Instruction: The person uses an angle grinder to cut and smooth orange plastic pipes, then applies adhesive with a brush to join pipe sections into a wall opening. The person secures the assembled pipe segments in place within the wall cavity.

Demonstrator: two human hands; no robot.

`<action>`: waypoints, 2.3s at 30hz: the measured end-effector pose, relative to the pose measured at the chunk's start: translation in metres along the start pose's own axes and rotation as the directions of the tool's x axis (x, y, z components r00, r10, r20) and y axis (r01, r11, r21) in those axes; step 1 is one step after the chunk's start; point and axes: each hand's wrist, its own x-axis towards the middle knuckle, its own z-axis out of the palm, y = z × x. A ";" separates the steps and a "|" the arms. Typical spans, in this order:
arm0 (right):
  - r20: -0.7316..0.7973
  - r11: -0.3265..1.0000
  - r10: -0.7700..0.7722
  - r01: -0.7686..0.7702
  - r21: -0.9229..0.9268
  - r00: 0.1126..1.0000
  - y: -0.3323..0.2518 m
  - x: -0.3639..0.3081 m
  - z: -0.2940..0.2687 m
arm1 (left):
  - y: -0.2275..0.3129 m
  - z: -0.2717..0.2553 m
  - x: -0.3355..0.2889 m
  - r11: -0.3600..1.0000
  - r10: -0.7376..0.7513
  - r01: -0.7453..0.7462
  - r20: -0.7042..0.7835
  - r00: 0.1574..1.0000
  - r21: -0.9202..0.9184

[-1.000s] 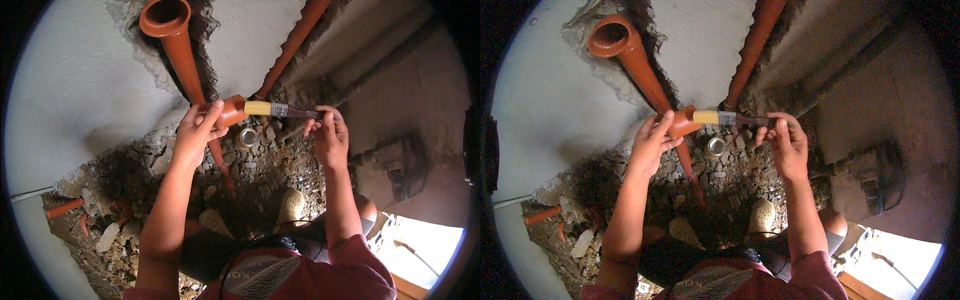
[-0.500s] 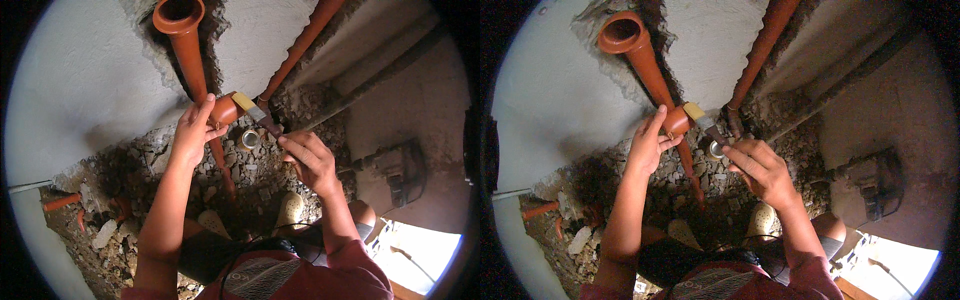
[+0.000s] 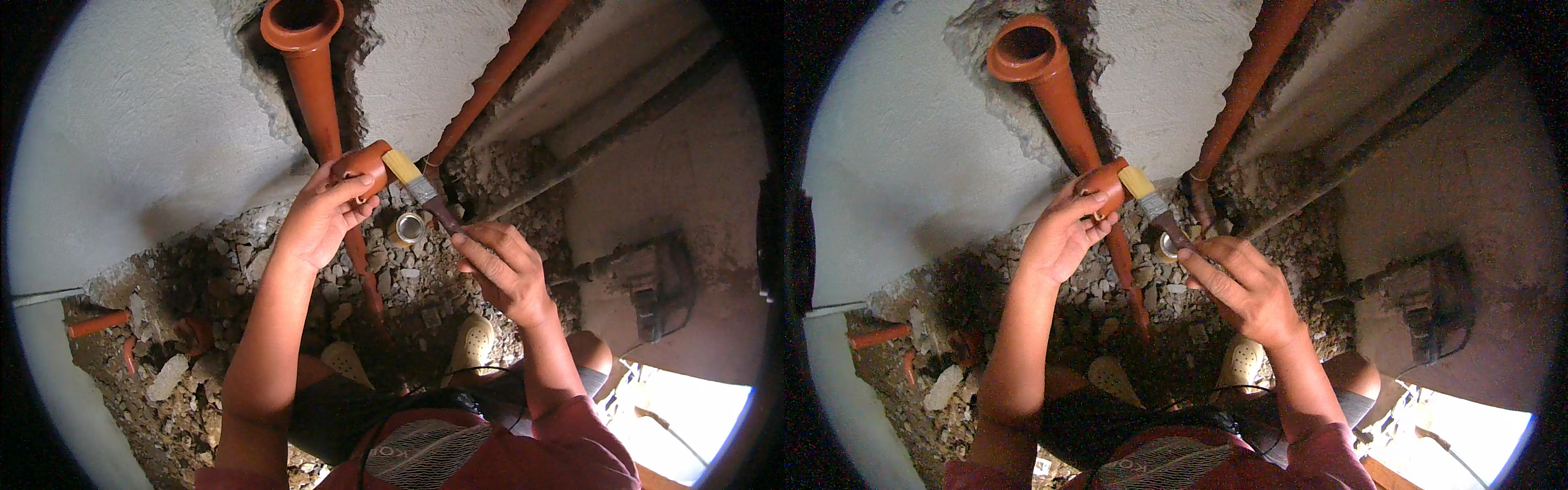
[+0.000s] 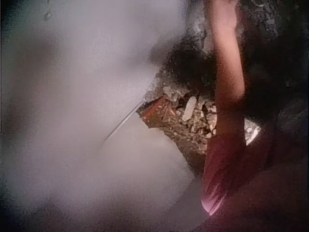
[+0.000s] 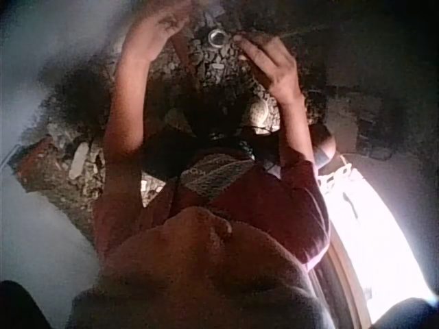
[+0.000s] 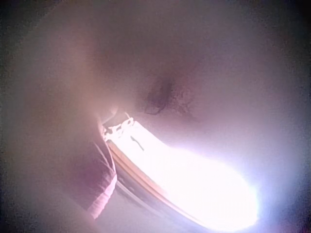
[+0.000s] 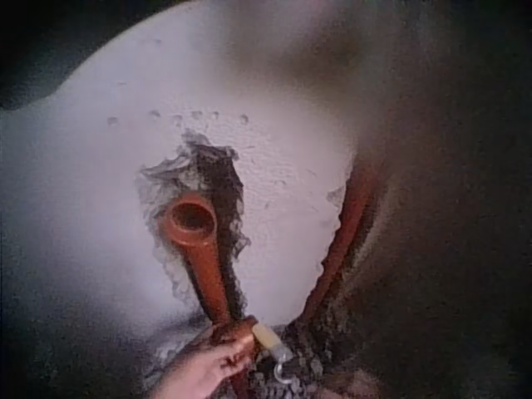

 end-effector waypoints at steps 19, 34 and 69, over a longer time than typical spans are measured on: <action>0.008 0.995 -0.052 0.052 -0.086 0.999 -0.002 -0.009 0.003 | 0.000 -0.003 0.001 0.987 0.035 -0.050 -0.102 0.994 -0.155; -0.100 0.993 -0.078 0.069 -0.099 0.992 -0.008 0.002 0.002 | 0.004 0.003 -0.007 0.984 0.055 -0.046 -0.047 0.997 0.171; -0.201 0.997 0.072 -0.065 0.039 0.977 0.001 -0.011 0.032 | 0.006 0.003 -0.004 0.990 0.020 -0.028 -0.059 0.998 -0.139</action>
